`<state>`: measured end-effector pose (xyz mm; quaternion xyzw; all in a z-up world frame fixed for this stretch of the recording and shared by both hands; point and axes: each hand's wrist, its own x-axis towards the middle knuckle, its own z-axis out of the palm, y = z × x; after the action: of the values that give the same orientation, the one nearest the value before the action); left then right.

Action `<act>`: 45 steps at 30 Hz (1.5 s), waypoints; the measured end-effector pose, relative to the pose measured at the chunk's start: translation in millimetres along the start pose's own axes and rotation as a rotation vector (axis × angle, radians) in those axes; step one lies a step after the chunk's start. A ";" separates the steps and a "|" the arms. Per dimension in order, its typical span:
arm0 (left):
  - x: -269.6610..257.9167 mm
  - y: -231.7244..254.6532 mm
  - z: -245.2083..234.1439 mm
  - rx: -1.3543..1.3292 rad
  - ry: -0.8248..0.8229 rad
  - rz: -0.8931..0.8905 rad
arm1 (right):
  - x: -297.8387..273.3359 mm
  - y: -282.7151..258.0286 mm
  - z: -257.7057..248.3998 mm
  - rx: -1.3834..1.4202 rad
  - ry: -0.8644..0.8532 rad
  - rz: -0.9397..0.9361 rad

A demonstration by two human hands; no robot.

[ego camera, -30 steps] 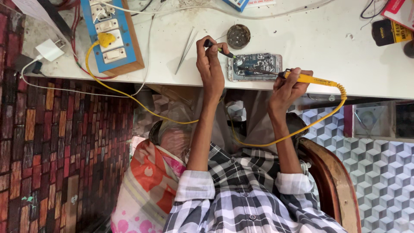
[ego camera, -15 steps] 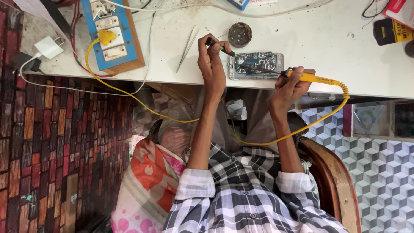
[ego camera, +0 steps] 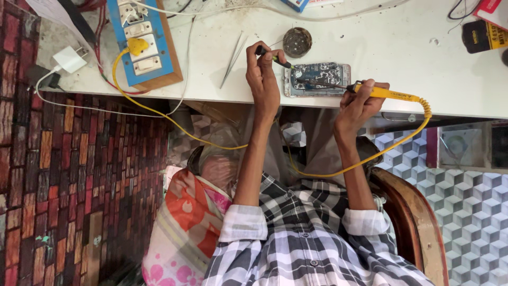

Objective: The person solders a circuit board using a soldering iron and solder wire. They repeatedly apply heat to various points on the board while feeding solder to create connections.

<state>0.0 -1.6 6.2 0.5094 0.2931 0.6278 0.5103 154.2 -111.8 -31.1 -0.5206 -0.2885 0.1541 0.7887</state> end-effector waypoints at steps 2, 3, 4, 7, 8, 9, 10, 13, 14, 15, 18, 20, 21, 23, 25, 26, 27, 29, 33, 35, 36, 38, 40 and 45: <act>0.9 0.2 0.4 0.000 0.005 -0.006 | 0.6 2.2 -0.2 0.008 0.000 0.000; 1.0 0.3 1.2 -0.014 0.006 0.004 | 0.7 2.8 -0.7 0.017 -0.003 0.003; 1.1 0.3 2.0 -0.027 0.007 0.013 | 0.9 3.2 -1.4 0.026 -0.006 0.006; 0.6 0.8 2.5 -0.051 0.004 0.028 | -0.2 4.1 -2.4 0.012 0.027 -0.004; 0.3 0.6 2.8 -0.051 0.003 0.028 | -0.4 4.1 -2.9 0.009 0.027 0.001; 0.5 0.5 3.0 -0.050 0.003 0.028 | 0.0 4.1 -3.0 0.006 0.025 0.006; 0.8 0.3 3.0 -0.050 0.004 0.028 | 0.4 4.2 -2.9 0.003 0.023 0.012; 0.9 0.1 2.8 -0.042 0.003 0.036 | 0.9 4.1 -2.2 0.005 0.037 0.018; 1.3 0.1 3.0 -0.047 0.004 0.037 | 1.3 3.8 -2.0 -0.005 0.026 0.012; 1.7 0.2 3.0 -0.051 0.005 0.038 | 1.2 3.4 -1.8 -0.015 0.016 0.006; 2.0 0.5 2.6 -0.041 0.002 0.042 | 0.5 2.5 -0.9 -0.009 0.005 -0.006; 1.2 0.4 2.7 -0.041 -0.001 0.045 | 0.3 1.7 -1.4 0.001 0.008 0.000; 1.1 0.4 2.4 -0.047 -0.003 0.048 | 0.3 1.4 -1.3 0.003 0.011 0.010; 1.3 -0.2 2.0 -0.052 -0.007 0.051 | 0.8 1.7 -1.1 0.005 0.012 0.015; 1.7 -1.3 2.0 -0.052 -0.013 0.054 | 1.1 2.5 -1.6 0.003 0.006 0.004; 2.0 -1.6 1.5 -0.037 -0.006 0.033 | 0.8 3.1 -1.6 -0.001 0.002 0.002; 1.8 -2.0 1.3 -0.023 0.001 0.010 | 0.6 3.3 -2.4 -0.008 -0.002 -0.001; 2.5 -2.0 1.7 -0.035 0.002 0.009 | 1.4 3.7 -2.5 -0.012 -0.001 -0.003; 0.4 -0.3 1.4 -0.057 -0.001 0.032 | 1.3 4.2 -2.4 0.001 0.047 0.035; 0.7 0.1 1.3 -0.045 0.005 0.016 | 1.5 4.6 -2.6 0.009 0.057 0.052; 1.3 0.3 1.4 -0.047 0.007 0.009 | 1.6 4.7 -2.8 0.012 0.049 0.052; 1.4 0.8 1.1 -0.043 0.015 -0.003 | 0.5 4.8 -3.0 0.010 0.030 0.040; 2.2 1.0 2.3 -0.033 0.028 -0.012 | 1.8 4.8 -2.6 -0.001 0.008 0.017; -0.8 2.5 1.5 -0.028 0.015 0.005 | 0.9 2.0 -1.3 0.013 0.032 0.035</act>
<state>0.5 -3.3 8.6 0.4984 0.2868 0.6370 0.5134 155.8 -111.5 -33.0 -0.5228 -0.2658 0.1615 0.7937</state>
